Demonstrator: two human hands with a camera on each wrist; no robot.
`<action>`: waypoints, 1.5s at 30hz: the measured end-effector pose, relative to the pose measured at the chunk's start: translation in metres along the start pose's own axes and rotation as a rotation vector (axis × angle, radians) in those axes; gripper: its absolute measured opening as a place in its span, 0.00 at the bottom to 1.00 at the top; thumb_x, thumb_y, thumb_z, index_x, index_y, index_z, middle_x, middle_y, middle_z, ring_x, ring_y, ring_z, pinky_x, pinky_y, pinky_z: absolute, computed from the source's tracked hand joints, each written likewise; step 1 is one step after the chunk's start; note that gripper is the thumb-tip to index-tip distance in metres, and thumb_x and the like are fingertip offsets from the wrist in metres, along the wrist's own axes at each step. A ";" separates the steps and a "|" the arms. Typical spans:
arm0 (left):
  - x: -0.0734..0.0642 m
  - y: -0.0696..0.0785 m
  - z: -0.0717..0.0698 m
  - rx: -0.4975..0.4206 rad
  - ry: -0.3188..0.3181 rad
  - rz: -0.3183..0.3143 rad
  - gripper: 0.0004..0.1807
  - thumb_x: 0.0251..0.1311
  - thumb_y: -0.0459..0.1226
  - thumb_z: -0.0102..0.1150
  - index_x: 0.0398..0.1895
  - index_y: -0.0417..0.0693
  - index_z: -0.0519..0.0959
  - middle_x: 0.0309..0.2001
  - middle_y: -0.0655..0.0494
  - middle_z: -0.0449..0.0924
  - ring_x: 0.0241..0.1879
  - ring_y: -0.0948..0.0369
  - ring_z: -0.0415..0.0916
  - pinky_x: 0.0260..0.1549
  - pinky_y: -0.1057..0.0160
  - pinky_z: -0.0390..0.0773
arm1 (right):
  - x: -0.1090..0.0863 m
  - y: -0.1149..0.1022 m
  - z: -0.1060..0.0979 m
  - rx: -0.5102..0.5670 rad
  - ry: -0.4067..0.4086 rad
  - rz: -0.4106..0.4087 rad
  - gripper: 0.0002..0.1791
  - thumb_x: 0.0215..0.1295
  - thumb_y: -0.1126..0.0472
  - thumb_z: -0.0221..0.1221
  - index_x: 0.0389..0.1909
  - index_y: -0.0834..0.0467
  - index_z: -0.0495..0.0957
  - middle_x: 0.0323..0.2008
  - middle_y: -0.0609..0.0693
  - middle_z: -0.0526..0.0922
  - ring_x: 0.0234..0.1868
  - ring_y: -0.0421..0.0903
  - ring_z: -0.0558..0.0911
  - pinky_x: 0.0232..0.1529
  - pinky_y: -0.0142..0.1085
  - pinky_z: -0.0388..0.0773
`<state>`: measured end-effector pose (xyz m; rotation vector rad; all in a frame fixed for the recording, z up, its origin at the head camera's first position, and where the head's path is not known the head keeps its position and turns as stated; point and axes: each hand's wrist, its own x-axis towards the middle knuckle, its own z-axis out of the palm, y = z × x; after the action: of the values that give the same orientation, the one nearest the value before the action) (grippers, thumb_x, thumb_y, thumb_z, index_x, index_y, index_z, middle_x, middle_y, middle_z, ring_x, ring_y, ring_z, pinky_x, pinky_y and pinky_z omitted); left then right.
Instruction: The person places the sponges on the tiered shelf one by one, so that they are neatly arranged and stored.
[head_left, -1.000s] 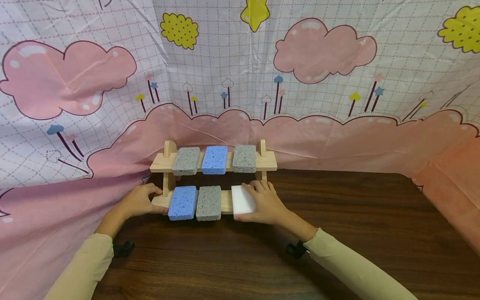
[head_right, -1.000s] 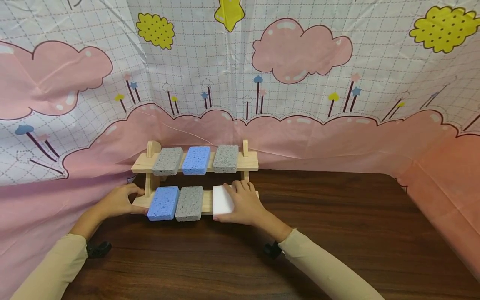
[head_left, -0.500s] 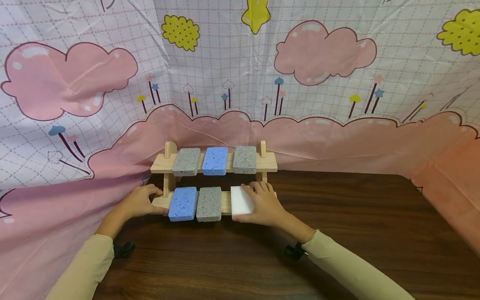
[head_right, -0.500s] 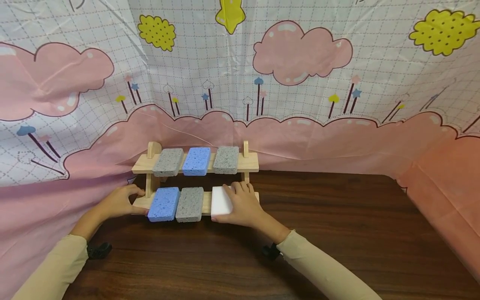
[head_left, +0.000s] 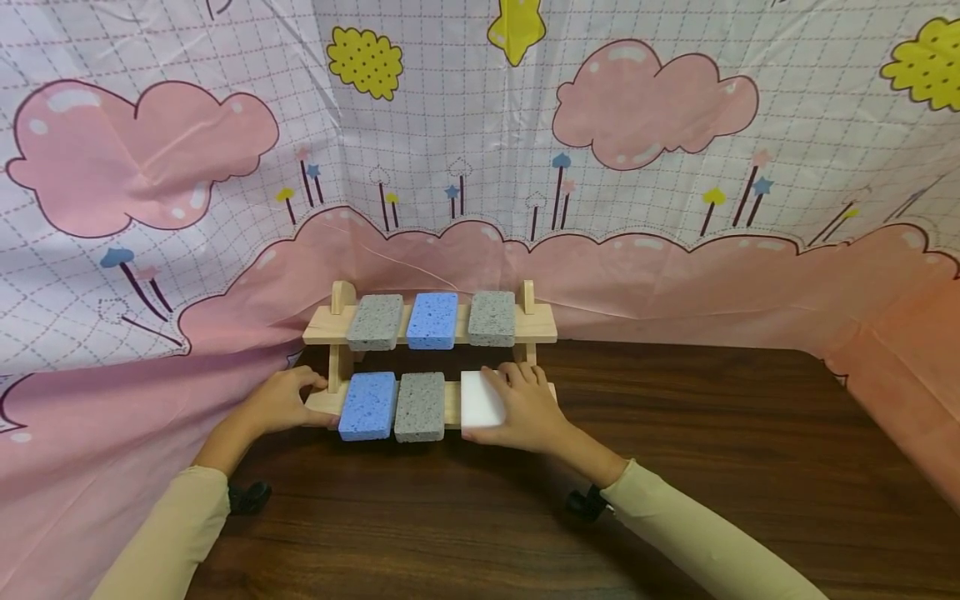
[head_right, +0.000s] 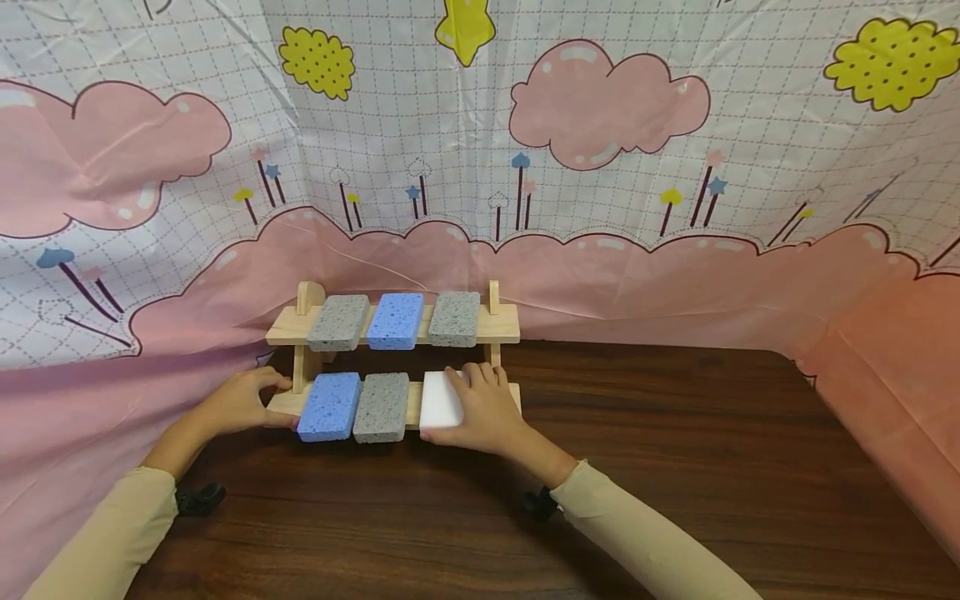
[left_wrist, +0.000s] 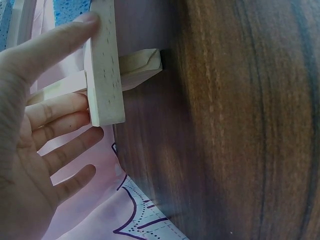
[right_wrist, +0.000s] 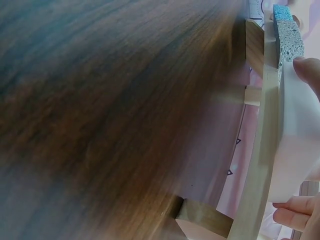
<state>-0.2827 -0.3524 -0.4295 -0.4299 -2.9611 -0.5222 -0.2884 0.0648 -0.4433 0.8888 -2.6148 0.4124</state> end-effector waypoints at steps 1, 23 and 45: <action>0.000 0.000 0.000 0.000 0.001 0.001 0.42 0.38 0.62 0.79 0.49 0.40 0.85 0.51 0.45 0.83 0.48 0.49 0.79 0.51 0.45 0.78 | 0.000 0.000 0.000 -0.002 -0.003 0.003 0.58 0.42 0.23 0.67 0.70 0.56 0.72 0.57 0.58 0.76 0.55 0.56 0.74 0.62 0.58 0.67; 0.000 -0.002 0.000 0.005 0.010 0.028 0.40 0.38 0.62 0.79 0.48 0.41 0.85 0.48 0.47 0.84 0.46 0.51 0.80 0.49 0.47 0.78 | 0.002 -0.001 0.001 -0.045 -0.002 0.018 0.60 0.42 0.22 0.66 0.71 0.56 0.70 0.57 0.59 0.75 0.56 0.56 0.73 0.59 0.55 0.68; 0.000 -0.001 -0.001 0.007 0.023 0.049 0.40 0.37 0.62 0.80 0.47 0.41 0.85 0.48 0.47 0.84 0.45 0.52 0.80 0.47 0.50 0.78 | 0.001 -0.008 0.001 -0.006 -0.007 0.015 0.61 0.44 0.22 0.66 0.74 0.57 0.67 0.65 0.62 0.72 0.63 0.59 0.72 0.64 0.61 0.67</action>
<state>-0.2834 -0.3539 -0.4286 -0.4911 -2.9210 -0.5082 -0.2848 0.0577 -0.4427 0.8707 -2.6293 0.4057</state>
